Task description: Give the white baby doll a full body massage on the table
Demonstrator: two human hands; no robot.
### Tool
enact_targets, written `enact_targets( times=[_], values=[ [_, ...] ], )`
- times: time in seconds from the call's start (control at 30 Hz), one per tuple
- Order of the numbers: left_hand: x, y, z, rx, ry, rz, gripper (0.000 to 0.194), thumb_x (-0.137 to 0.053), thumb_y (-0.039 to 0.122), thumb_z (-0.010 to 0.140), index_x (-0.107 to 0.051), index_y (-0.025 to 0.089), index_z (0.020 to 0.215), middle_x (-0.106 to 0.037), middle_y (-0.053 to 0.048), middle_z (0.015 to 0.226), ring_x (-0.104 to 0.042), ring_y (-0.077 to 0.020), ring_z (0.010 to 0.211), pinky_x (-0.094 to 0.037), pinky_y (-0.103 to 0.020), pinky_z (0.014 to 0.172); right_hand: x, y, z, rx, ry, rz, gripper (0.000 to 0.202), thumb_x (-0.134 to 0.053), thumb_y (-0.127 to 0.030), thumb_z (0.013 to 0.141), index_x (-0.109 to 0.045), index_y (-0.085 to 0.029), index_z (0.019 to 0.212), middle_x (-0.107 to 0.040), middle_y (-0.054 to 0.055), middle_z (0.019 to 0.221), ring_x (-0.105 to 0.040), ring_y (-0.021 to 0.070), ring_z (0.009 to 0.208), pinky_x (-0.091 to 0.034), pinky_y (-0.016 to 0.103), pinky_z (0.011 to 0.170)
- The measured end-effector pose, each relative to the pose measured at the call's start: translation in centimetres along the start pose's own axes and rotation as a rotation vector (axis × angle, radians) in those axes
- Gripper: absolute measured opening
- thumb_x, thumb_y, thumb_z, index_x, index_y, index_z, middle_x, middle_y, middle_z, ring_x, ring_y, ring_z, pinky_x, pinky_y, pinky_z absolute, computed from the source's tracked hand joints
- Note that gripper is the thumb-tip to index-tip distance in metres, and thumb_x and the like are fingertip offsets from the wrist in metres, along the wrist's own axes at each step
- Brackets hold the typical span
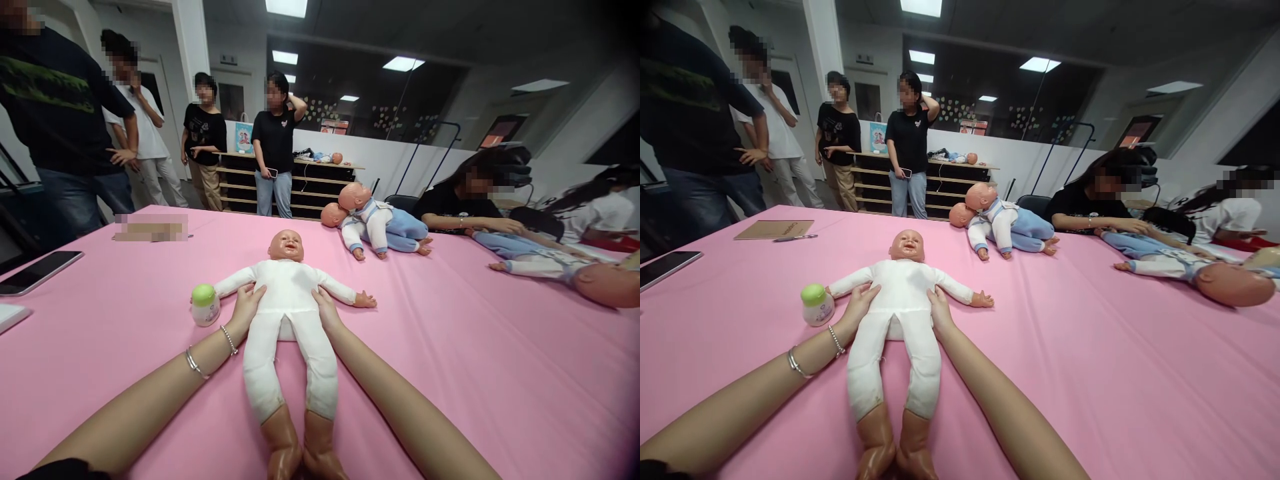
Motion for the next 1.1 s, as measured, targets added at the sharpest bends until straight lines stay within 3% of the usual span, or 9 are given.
enact_targets(
  times=[0.07, 0.23, 0.47, 0.6, 0.73, 1.1],
  values=[
    [0.5, -0.3, 0.1, -0.011, 0.055, 0.027, 0.036, -0.063, 0.025, 0.076, -0.044, 0.017, 0.106, -0.054, -0.013, 0.121, -0.053, -0.0211, 0.111, -0.042, -0.037, 0.096, 0.3, 0.2, 0.1, -0.011, 0.029, 0.01, 0.034, -0.064, -0.03, 0.062, -0.06, -0.019, 0.093, -0.066, 0.006, 0.105, -0.059, 0.0259, 0.103, -0.045, 0.038, 0.09],
    [0.0, -0.4, 0.1, -0.033, -0.07, 0.073, 0.024, -0.056, 0.026, 0.081, -0.047, 0.018, 0.101, -0.057, -0.01, 0.115, -0.055, -0.0204, 0.107, -0.044, -0.034, 0.092, 0.6, 0.6, 0.4, -0.001, 0.031, -0.043, 0.036, -0.061, -0.03, 0.061, -0.058, -0.019, 0.095, -0.066, 0.005, 0.105, -0.059, 0.0243, 0.1, -0.044, 0.037, 0.091],
    [0.2, -0.5, 0.5, -0.067, -0.052, 0.127, 0.024, -0.055, 0.025, 0.08, -0.048, 0.017, 0.102, -0.058, -0.011, 0.112, -0.054, -0.0215, 0.108, -0.043, -0.037, 0.093, 0.9, 0.7, 0.6, 0.017, 0.025, -0.129, 0.035, -0.058, -0.031, 0.064, -0.055, -0.019, 0.097, -0.063, 0.007, 0.109, -0.057, 0.0238, 0.103, -0.043, 0.035, 0.091],
    [0.3, -0.5, 0.5, -0.069, -0.052, 0.163, 0.025, -0.054, 0.026, 0.08, -0.047, 0.017, 0.103, -0.056, -0.012, 0.115, -0.052, -0.0215, 0.112, -0.041, -0.036, 0.095, 1.8, 1.3, 0.9, -0.005, 0.129, -0.137, 0.037, -0.059, -0.031, 0.061, -0.05, -0.02, 0.095, -0.062, 0.006, 0.102, -0.057, 0.0232, 0.098, -0.045, 0.035, 0.087],
    [0.1, -0.3, 0.4, -0.079, -0.076, 0.156, 0.025, -0.053, 0.026, 0.081, -0.046, 0.018, 0.104, -0.056, -0.011, 0.117, -0.053, -0.0206, 0.111, -0.042, -0.035, 0.095, 2.4, 1.4, 0.9, -0.004, 0.233, -0.177, 0.025, -0.06, -0.03, 0.062, -0.047, -0.023, 0.083, -0.062, 0.005, 0.091, -0.058, 0.0229, 0.091, -0.048, 0.034, 0.079],
    [0.0, -0.6, 0.5, -0.069, -0.111, 0.127, 0.027, -0.054, 0.029, 0.081, -0.046, 0.018, 0.104, -0.057, -0.011, 0.115, -0.054, -0.0207, 0.108, -0.042, -0.035, 0.093, 1.7, 0.9, 0.7, -0.027, 0.196, -0.192, 0.026, -0.056, -0.029, 0.062, -0.044, -0.022, 0.084, -0.061, 0.001, 0.087, -0.058, 0.0207, 0.09, -0.047, 0.033, 0.08]
  ],
)
Point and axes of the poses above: each hand's wrist, its own z-axis towards the middle knuckle, its own x-axis out of the back of the hand, y = z × x, the point moved 6 cm from there along z, towards the middle knuckle
